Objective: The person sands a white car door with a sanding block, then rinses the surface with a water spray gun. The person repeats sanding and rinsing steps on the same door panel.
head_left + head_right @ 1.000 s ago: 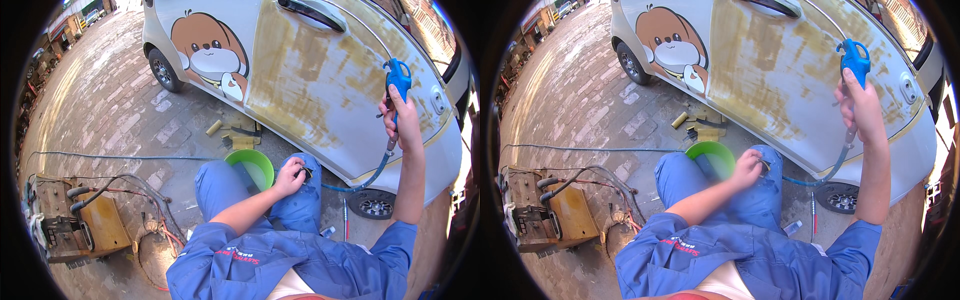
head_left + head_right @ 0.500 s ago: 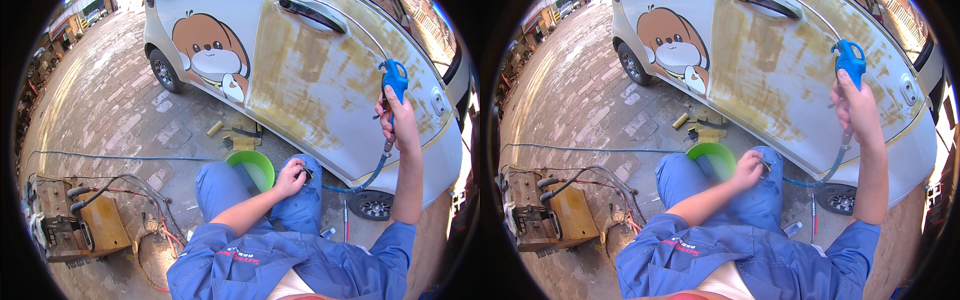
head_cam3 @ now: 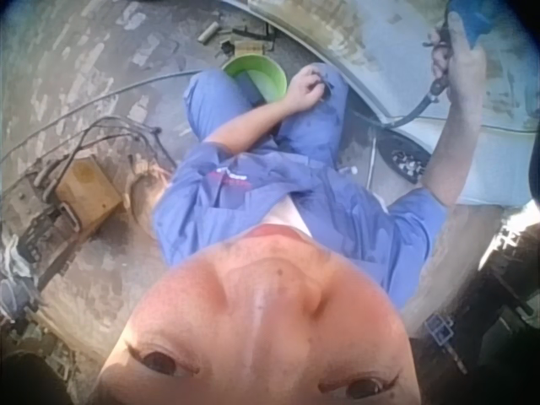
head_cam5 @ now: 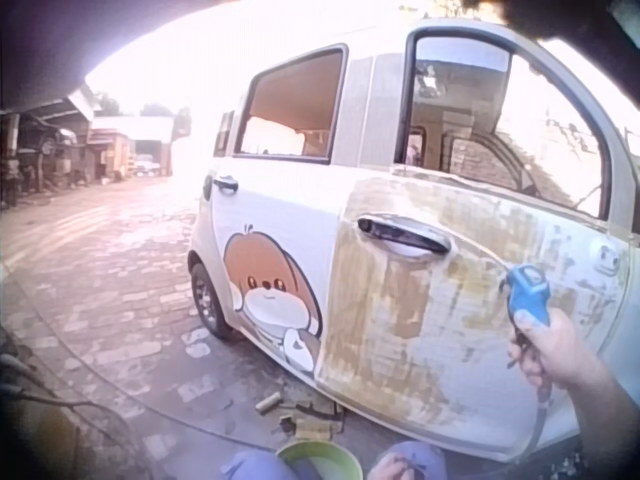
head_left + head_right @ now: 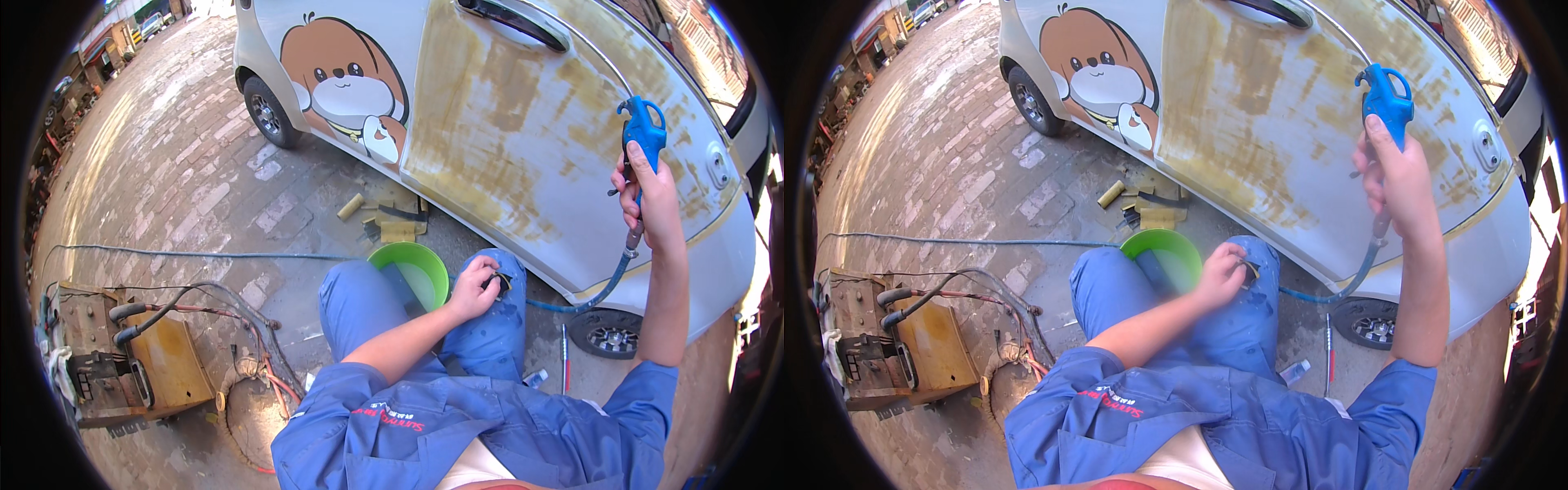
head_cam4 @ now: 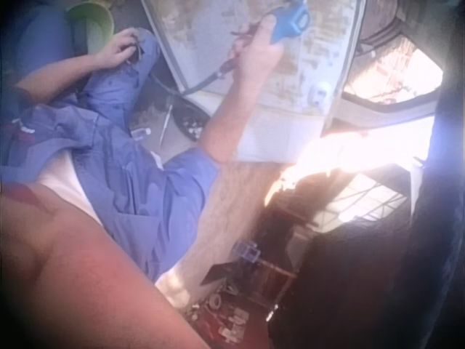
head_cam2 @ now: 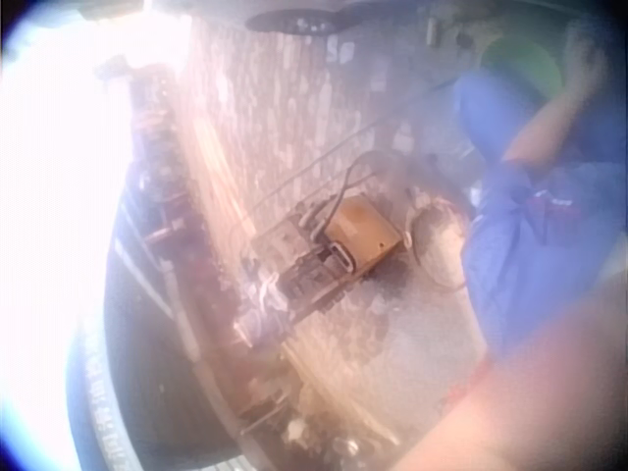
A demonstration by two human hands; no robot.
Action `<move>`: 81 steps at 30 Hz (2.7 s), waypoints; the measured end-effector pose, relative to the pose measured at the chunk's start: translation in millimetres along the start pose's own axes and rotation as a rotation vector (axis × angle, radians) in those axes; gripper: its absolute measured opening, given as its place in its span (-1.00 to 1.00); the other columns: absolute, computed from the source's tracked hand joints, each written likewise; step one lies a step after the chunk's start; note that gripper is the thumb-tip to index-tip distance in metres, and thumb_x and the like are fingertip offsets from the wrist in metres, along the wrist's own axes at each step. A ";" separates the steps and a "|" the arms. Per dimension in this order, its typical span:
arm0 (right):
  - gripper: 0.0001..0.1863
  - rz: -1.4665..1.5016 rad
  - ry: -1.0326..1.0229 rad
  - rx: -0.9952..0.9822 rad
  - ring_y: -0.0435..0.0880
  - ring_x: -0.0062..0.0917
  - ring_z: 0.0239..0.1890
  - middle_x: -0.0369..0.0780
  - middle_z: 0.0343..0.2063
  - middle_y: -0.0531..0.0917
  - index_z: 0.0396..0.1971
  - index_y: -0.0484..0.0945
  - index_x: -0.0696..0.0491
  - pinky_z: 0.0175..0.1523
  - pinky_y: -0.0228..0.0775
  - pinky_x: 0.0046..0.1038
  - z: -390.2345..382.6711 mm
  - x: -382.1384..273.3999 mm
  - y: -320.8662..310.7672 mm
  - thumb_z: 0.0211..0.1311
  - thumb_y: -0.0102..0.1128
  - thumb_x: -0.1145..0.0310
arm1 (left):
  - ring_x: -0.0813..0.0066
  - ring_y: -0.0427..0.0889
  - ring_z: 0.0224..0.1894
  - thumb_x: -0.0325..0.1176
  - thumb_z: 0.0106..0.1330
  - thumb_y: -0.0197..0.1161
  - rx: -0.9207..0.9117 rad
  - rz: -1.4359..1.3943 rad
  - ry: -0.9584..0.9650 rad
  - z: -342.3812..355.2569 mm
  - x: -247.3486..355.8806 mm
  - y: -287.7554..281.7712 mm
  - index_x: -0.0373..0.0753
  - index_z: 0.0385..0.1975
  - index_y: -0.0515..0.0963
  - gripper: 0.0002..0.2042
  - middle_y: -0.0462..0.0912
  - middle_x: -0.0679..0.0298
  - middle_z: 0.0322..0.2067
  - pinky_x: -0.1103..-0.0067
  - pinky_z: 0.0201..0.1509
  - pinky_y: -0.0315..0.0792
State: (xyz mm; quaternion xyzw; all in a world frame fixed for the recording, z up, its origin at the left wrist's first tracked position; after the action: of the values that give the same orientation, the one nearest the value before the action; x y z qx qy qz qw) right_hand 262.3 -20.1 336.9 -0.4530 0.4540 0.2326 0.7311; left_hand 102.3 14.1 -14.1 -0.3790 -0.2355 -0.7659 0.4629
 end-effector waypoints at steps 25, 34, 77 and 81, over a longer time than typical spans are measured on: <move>-0.50 0.096 0.024 0.032 0.29 -0.79 -0.77 -0.30 -0.52 0.56 -0.33 0.47 0.08 -0.70 0.14 -0.65 -51.9 35.8 -4.5 0.53 0.12 -0.11 | 0.07 0.66 -0.10 -0.52 0.25 0.28 -0.003 -0.020 -0.029 -0.2 -0.3 -0.1 -0.42 -0.41 0.57 -0.91 0.62 0.00 -0.11 0.37 0.00 0.55; -0.52 0.118 0.043 0.049 0.30 -0.79 -0.75 -0.30 -0.52 0.56 -0.33 0.47 0.10 -0.69 0.16 -0.65 -54.1 43.2 -4.2 0.55 0.09 -0.08 | 0.15 0.62 -0.01 -0.54 0.28 0.26 -0.041 -0.035 -0.047 -0.6 -2.5 1.8 -0.40 -0.32 0.59 -0.93 0.59 0.06 -0.08 0.39 0.09 0.50; -0.59 0.401 0.028 0.198 0.31 -0.79 -0.74 -0.26 -0.47 0.54 -0.22 0.42 0.10 -0.71 0.15 -0.68 -94.9 114.7 8.2 0.60 0.07 0.01 | 0.15 0.65 -0.04 -0.54 0.26 0.28 -0.018 -0.020 -0.066 -1.4 -3.8 1.3 -0.40 -0.36 0.60 -0.95 0.60 0.05 -0.09 0.40 0.06 0.52; -0.60 0.442 0.026 0.200 0.31 -0.79 -0.74 -0.26 -0.47 0.54 -0.22 0.41 0.10 -0.71 0.15 -0.68 -97.3 124.6 12.4 0.60 0.08 0.02 | 0.11 0.66 -0.08 -0.55 0.25 0.28 -0.003 0.000 -0.055 -0.4 -1.4 -0.1 -0.42 -0.39 0.59 -0.94 0.61 0.02 -0.11 0.40 0.01 0.54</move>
State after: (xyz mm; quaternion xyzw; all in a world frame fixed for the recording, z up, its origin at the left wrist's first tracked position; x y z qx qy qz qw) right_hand 268.6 -108.0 205.1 -0.2709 0.5721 0.3349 0.6979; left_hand 102.5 14.6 -15.4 -0.4006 -0.2470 -0.7556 0.4556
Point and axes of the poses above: each hand's wrist, its own z-axis towards the middle knuckle, its own y-axis out of the palm, x = y × z, the point moved 7 cm from there along z, towards the middle knuckle
